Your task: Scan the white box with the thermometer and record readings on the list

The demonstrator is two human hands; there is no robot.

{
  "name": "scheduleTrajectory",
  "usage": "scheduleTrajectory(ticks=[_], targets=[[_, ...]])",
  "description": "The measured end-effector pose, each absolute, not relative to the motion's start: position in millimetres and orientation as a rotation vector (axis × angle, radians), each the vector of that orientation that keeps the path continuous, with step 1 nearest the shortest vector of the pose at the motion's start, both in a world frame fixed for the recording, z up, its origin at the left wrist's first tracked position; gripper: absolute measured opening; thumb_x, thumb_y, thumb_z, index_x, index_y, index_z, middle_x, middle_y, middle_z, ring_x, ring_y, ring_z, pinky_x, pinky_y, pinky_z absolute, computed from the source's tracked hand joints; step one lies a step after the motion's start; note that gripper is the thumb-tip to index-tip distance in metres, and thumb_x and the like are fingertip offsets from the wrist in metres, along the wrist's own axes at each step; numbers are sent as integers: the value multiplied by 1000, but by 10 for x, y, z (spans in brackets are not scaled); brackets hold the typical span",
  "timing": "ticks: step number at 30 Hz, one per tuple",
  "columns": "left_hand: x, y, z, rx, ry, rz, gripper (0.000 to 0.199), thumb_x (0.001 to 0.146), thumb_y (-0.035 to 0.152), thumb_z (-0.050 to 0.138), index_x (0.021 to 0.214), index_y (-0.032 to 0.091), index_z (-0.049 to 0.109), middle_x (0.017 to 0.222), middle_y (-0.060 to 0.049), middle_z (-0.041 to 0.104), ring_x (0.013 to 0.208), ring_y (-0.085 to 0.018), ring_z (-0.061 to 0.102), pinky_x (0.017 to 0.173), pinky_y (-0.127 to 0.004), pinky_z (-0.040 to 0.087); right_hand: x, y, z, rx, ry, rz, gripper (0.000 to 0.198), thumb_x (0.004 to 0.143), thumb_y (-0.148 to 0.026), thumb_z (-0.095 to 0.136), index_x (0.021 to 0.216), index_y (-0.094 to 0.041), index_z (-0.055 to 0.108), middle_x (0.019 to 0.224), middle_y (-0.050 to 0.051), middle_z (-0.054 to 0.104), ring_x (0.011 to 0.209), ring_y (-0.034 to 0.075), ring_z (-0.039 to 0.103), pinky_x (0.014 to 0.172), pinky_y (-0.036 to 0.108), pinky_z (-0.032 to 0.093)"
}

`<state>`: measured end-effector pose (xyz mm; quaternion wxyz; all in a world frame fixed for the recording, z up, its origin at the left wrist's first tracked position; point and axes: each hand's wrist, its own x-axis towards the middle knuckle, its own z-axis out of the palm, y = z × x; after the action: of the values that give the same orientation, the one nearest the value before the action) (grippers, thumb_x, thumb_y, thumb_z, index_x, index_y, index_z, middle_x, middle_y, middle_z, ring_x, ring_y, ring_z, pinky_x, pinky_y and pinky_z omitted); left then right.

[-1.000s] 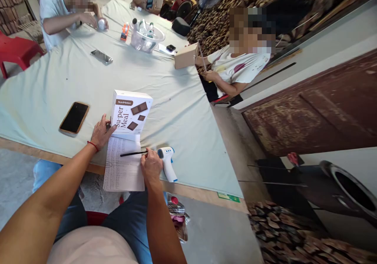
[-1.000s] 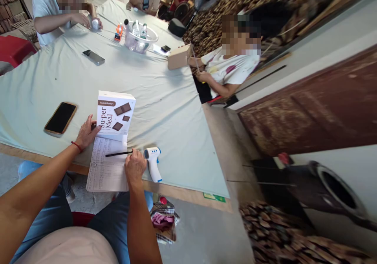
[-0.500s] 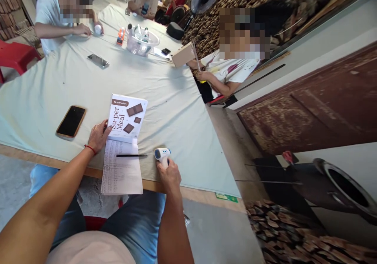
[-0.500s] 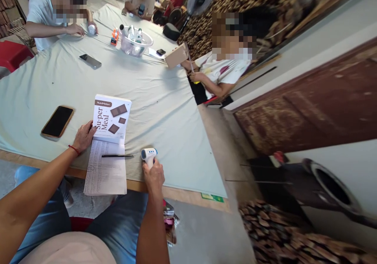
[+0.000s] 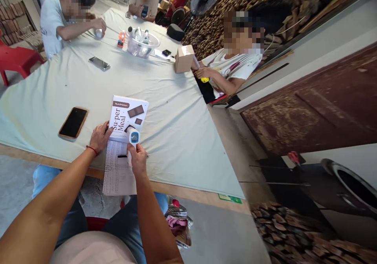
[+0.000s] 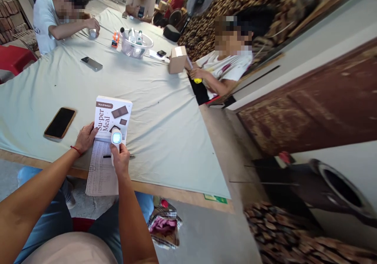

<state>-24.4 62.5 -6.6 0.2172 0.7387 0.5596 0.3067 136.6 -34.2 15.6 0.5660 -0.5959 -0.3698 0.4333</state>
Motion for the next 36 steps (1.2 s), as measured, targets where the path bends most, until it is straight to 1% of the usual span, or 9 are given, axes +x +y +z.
scheduleTrajectory(ticks=[4, 7, 18, 26, 29, 33, 36], targets=[[-239, 631, -73, 2077, 1541, 831, 47, 101, 45, 32, 130, 17, 57, 112, -13, 68, 107, -29, 60, 96, -42, 44, 1358, -269, 33, -1441, -916, 979, 38, 74, -57, 59, 80, -19, 60, 63, -5, 48, 64, 13, 42, 60, 25, 38], [-236, 635, -82, 2080, 1544, 843, 47, 102, 45, 33, 131, 18, 56, 113, -13, 69, 109, -28, 59, 98, -42, 43, 1365, -253, -21, -1466, -953, 961, 41, 76, -58, 56, 84, -18, 62, 63, -4, 49, 66, 13, 44, 61, 25, 38], [-242, 639, -117, 2095, 1549, 843, 47, 102, 45, 33, 134, 18, 55, 116, -12, 68, 113, -28, 58, 100, -43, 43, 1372, -252, -45, -1468, -962, 954, 45, 78, -59, 57, 87, -16, 65, 63, -4, 50, 66, 13, 43, 61, 26, 38], [-242, 648, -144, 2122, 1563, 846, 47, 102, 46, 33, 133, 18, 54, 114, -12, 68, 108, -27, 59, 97, -42, 44, 1371, -265, -20, -1455, -933, 981, 46, 76, -59, 58, 90, -16, 64, 65, -3, 51, 66, 14, 44, 61, 26, 38], [-242, 652, -152, 2117, 1558, 862, 45, 101, 46, 36, 132, 18, 55, 111, -11, 69, 106, -27, 60, 96, -42, 44, 1362, -261, -10, -1457, -921, 988, 45, 76, -58, 59, 90, -16, 65, 64, -3, 51, 66, 14, 45, 61, 26, 38], [-247, 646, -141, 2069, 1561, 884, 46, 95, 48, 48, 130, 18, 56, 110, -10, 69, 104, -27, 60, 95, -42, 45, 1348, -259, 26, -1468, -905, 1002, 43, 76, -58, 58, 88, -17, 64, 63, -4, 50, 65, 14, 44, 61, 26, 38], [-259, 629, -117, 2061, 1532, 892, 46, 94, 50, 49, 127, 18, 57, 110, -10, 69, 104, -27, 61, 95, -43, 46, 1340, -281, 91, -1431, -882, 1055, 41, 74, -57, 59, 87, -18, 63, 63, -4, 49, 64, 13, 44, 60, 26, 38]])
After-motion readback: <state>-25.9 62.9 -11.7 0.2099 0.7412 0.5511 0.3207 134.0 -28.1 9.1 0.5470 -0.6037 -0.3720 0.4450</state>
